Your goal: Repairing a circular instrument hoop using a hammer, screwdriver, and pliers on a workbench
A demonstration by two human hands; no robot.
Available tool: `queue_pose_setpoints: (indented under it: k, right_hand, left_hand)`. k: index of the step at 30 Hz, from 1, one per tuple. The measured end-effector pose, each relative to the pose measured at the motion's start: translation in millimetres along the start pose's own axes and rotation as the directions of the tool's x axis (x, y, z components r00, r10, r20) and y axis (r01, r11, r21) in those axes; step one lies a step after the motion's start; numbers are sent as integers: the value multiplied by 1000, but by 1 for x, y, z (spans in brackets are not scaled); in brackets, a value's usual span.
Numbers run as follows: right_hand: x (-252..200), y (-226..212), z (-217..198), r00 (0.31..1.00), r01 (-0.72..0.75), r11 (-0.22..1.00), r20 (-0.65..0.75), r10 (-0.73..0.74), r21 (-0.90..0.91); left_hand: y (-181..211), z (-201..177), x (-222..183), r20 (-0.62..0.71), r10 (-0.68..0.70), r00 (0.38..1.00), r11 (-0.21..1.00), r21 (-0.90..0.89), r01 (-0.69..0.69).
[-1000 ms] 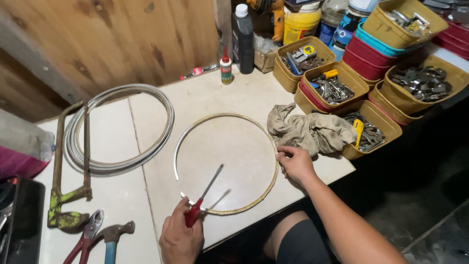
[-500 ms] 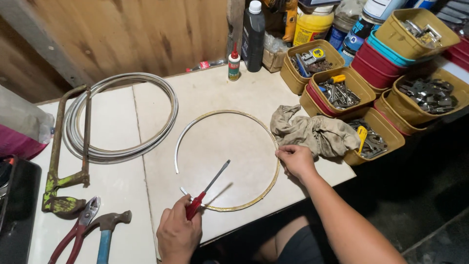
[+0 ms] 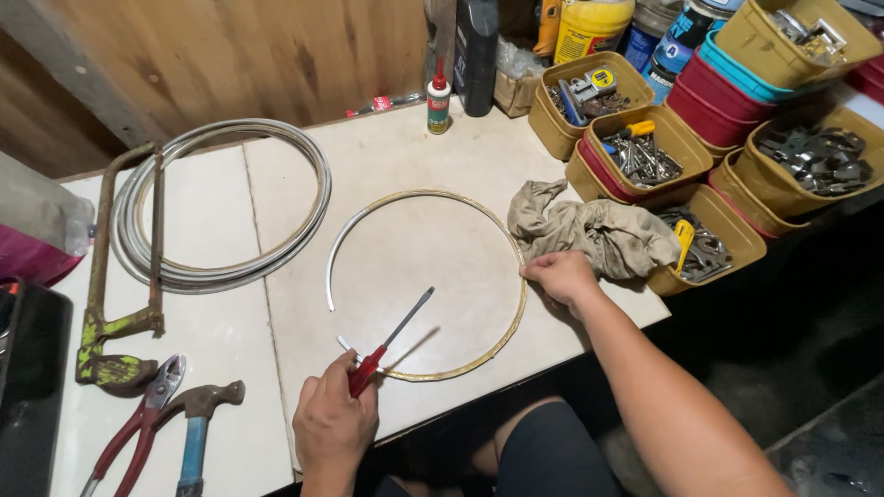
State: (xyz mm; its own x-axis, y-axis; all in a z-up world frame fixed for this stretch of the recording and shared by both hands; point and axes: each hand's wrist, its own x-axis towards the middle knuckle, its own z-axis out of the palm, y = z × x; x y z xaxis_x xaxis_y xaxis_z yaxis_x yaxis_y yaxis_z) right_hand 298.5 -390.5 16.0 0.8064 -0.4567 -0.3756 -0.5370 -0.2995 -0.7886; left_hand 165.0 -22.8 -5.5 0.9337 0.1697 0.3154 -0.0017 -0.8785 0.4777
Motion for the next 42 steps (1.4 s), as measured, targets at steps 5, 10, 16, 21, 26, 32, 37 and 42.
queue_pose_setpoints:
  k: [5, 10, 16, 21, 26, 32, 37, 42]
  right_hand:
    - [13, 8, 1, 1000, 18, 999, 21, -19, 52]
    - [13, 4, 0, 999, -32, 999, 21, 32, 18]
    - [9, -5, -3, 997, -52, 999, 64, 51, 12]
    - [1, -14, -4, 997, -32, 999, 76, 34, -31]
    - [1, -16, -6, 996, -27, 996, 77, 33, -84]
    - [-6, -27, -13, 993, -8, 992, 113, 22, -126]
    - [-7, -32, -15, 989, -16, 988, 140, 38, -154]
    - [-13, -46, -14, 992, -20, 974, 116, 47, -225]
  left_hand:
    - [4, -5, 3, 86, -81, 993, 997, -2, 82]
    - [1, -2, 0, 5, -7, 1000, 1000, -17, 7]
    - [1, -1, 1, 12, -15, 1000, 1000, -7, 15]
    - [1, 0, 0, -74, 59, 996, 998, -6, -60]
    - [1, 1, 0, -66, 44, 997, 999, -8, -44]
    - [2, 0, 0, -72, 75, 995, 997, 7, -74]
    - [0, 0, 0, -100, 112, 989, 994, 4, -112]
    - [1, 0, 0, -113, 125, 986, 992, 16, -124]
